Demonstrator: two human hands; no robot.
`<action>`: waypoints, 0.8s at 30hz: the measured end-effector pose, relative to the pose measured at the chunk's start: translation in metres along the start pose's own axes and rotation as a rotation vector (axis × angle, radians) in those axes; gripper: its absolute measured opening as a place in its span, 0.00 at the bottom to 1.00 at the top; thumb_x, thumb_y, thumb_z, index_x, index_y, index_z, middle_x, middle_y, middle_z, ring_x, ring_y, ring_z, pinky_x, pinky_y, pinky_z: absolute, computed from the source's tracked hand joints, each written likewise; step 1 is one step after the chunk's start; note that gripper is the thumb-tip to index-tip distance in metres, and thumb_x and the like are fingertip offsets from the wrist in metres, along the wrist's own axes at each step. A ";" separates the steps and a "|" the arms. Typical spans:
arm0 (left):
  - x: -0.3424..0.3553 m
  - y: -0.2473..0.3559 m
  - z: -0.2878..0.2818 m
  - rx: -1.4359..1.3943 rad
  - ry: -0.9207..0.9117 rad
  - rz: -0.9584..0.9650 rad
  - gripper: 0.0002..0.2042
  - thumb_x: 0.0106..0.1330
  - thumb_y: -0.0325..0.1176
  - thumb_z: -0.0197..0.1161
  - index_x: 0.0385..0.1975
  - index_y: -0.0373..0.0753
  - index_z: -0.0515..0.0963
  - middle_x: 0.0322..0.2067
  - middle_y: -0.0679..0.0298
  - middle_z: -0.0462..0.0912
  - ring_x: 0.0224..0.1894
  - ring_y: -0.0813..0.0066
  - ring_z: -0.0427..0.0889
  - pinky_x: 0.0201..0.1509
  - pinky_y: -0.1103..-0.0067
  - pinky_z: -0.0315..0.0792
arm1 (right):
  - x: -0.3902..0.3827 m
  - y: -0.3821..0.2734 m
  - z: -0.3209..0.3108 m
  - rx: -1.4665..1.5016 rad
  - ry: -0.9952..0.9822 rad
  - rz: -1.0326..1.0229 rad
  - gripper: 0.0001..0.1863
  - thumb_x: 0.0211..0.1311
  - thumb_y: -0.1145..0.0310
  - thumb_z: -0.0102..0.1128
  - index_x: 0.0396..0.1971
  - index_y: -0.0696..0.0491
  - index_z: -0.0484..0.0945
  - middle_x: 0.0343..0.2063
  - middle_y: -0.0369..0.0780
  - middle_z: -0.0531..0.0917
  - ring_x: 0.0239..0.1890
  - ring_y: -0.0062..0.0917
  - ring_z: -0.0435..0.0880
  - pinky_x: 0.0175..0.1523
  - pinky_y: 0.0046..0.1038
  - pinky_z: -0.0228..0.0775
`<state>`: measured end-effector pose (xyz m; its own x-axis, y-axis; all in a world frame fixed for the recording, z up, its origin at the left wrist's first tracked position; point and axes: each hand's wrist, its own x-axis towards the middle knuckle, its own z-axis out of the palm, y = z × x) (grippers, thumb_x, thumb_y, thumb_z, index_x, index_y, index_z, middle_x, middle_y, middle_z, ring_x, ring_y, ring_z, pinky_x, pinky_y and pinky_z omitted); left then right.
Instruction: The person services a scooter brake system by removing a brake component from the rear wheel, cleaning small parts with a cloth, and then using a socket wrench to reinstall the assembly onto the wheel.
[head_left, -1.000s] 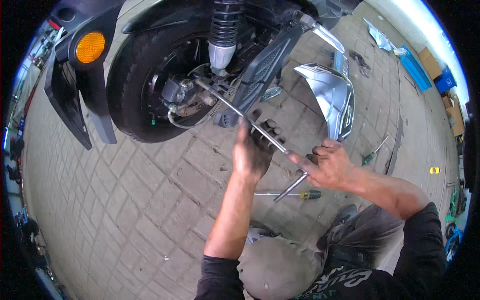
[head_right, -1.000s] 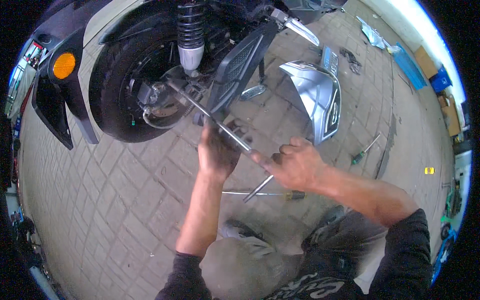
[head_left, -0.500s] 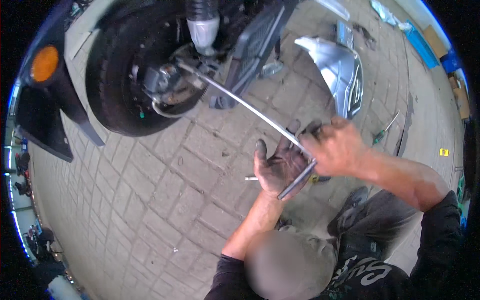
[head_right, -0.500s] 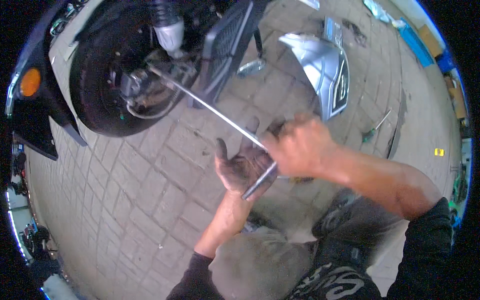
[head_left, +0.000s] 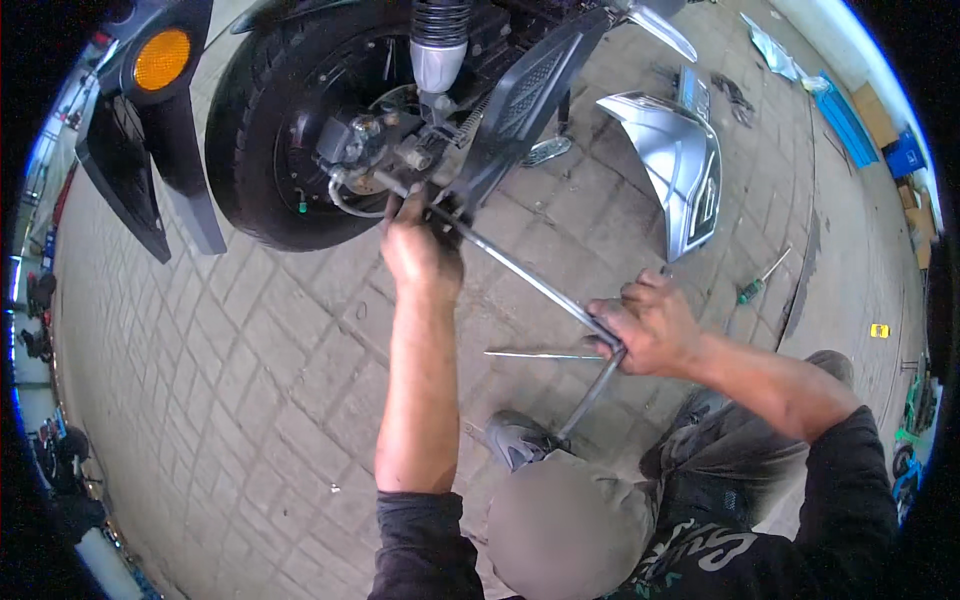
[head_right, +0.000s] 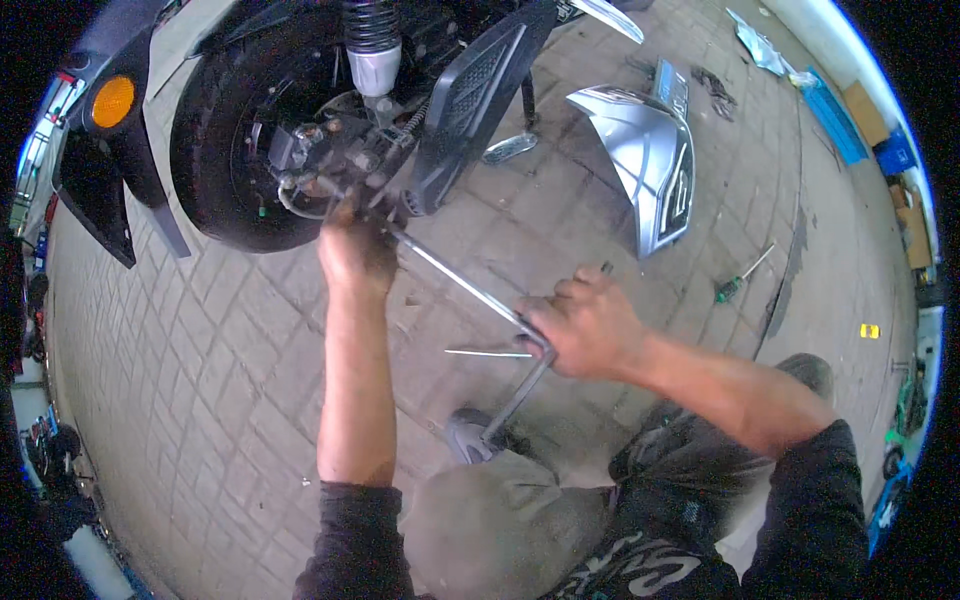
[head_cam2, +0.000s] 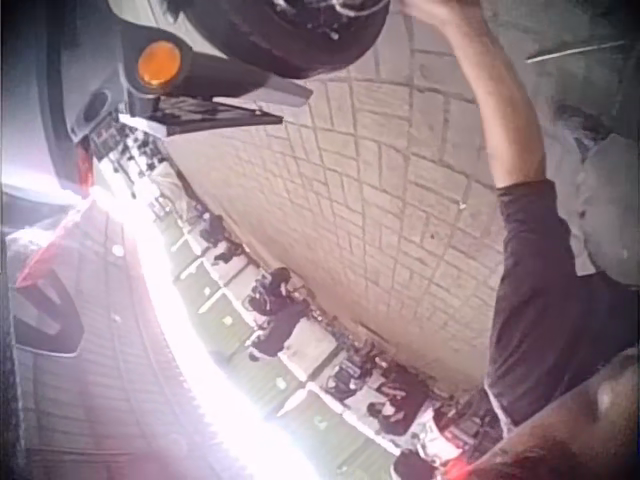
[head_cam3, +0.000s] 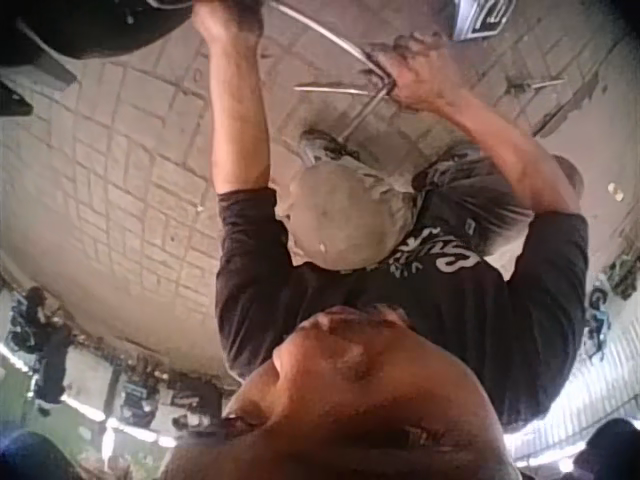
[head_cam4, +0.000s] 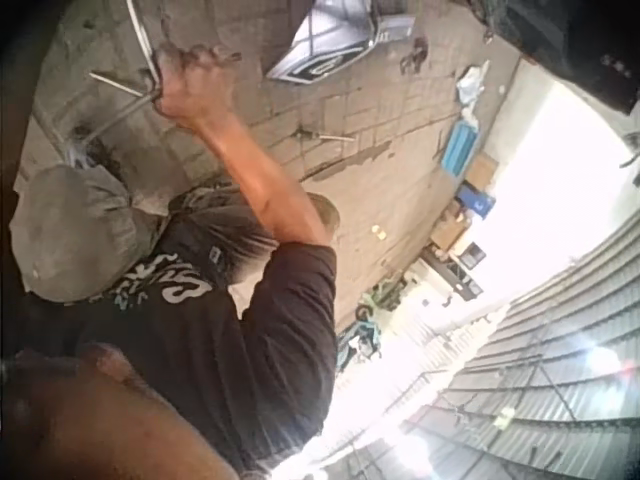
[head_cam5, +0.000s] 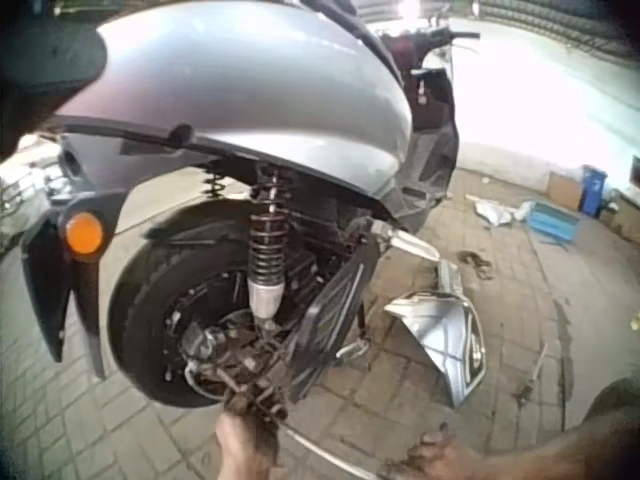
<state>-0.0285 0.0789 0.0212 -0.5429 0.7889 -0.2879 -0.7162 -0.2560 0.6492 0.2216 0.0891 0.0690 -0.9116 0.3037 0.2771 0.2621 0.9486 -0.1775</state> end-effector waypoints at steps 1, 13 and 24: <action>0.002 0.004 -0.004 0.069 0.097 -0.028 0.11 0.63 0.32 0.49 0.44 0.41 0.67 0.33 0.65 0.77 0.31 0.72 0.74 0.34 0.72 0.68 | -0.002 -0.003 0.008 0.011 0.002 0.014 0.17 0.45 0.63 0.59 0.37 0.53 0.72 0.12 0.37 0.74 0.19 0.29 0.74 0.30 0.29 0.63; 0.013 0.016 -0.038 0.183 -0.017 -0.092 0.12 0.64 0.35 0.48 0.47 0.46 0.67 0.36 0.67 0.74 0.35 0.71 0.69 0.38 0.73 0.65 | 0.007 -0.013 0.046 -0.188 -0.097 -0.035 0.30 0.43 0.69 0.58 0.51 0.58 0.66 0.17 0.34 0.73 0.21 0.23 0.68 0.32 0.26 0.56; 0.017 0.016 -0.038 0.163 0.026 -0.001 0.19 0.62 0.34 0.48 0.54 0.45 0.63 0.43 0.63 0.73 0.41 0.67 0.72 0.44 0.70 0.66 | 0.026 -0.007 0.026 -0.143 -0.396 0.045 0.30 0.47 0.69 0.50 0.54 0.59 0.61 0.23 0.40 0.77 0.29 0.30 0.76 0.38 0.32 0.63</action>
<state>-0.0652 0.0669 -0.0001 -0.5548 0.7737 -0.3059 -0.6375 -0.1591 0.7538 0.1876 0.0884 0.0530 -0.9423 0.3138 -0.1167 0.3202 0.9465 -0.0407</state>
